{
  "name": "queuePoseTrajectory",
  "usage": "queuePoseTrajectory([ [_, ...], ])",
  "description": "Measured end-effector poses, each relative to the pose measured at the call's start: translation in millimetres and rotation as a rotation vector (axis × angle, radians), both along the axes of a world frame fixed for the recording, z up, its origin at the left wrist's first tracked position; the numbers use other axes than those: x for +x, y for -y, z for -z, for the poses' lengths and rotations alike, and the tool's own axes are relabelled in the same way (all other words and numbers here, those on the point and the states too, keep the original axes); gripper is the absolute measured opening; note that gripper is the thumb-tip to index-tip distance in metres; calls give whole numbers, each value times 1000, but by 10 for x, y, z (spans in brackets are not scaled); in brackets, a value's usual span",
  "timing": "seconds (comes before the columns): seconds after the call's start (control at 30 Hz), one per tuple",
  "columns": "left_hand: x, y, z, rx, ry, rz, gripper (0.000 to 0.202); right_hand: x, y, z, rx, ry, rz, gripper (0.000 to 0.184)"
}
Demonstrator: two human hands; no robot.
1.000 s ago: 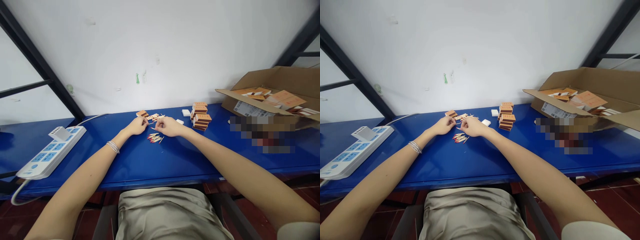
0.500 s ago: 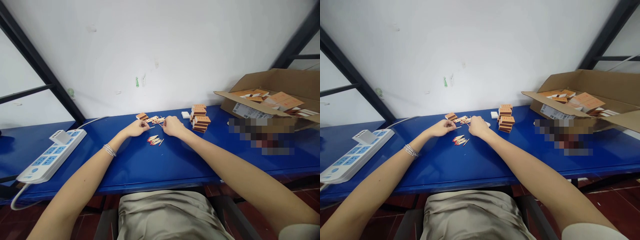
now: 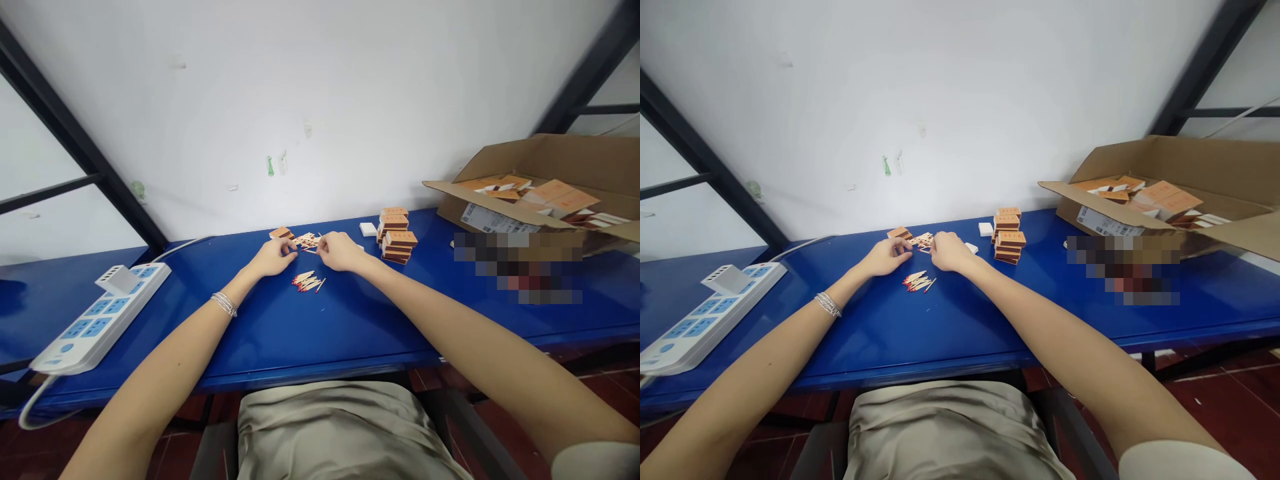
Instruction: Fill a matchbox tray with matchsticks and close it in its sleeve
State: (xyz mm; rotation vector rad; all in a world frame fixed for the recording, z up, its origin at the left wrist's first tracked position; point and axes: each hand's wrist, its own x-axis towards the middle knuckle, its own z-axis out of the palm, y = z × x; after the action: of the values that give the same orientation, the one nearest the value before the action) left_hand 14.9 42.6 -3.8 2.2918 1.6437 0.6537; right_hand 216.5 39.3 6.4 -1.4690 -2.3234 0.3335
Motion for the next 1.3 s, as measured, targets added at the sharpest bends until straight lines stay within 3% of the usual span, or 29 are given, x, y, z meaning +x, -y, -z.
queuePoseTrajectory([
  [0.17,162,-93,77,127,-96,-72,25,100,29,-107,-80,-76,-375,13],
  [0.23,219,-97,73,121,-137,-95,22,124,15,-114,-62,-72,-334,14],
  [0.37,268,-94,67,120,-175,-75,18,185,-46,-129,141,28,33,19],
  [0.47,264,-103,70,116,-178,-67,17,230,-92,-136,216,124,142,23],
  [0.67,209,-136,71,59,-169,-62,18,198,-133,-79,222,222,94,24],
  [0.77,159,-110,37,44,-160,24,18,157,-140,-57,237,250,86,23],
  [0.97,63,124,-244,-112,-66,199,16,103,-174,-17,209,355,7,19],
  [1.1,27,249,-416,-314,-79,316,20,62,-177,15,237,426,-13,20],
  [1.2,9,245,-412,-352,-112,320,21,52,-153,11,237,462,-26,19],
  [1.3,2,179,-323,-267,-104,251,20,74,-118,-26,218,466,-41,19],
])
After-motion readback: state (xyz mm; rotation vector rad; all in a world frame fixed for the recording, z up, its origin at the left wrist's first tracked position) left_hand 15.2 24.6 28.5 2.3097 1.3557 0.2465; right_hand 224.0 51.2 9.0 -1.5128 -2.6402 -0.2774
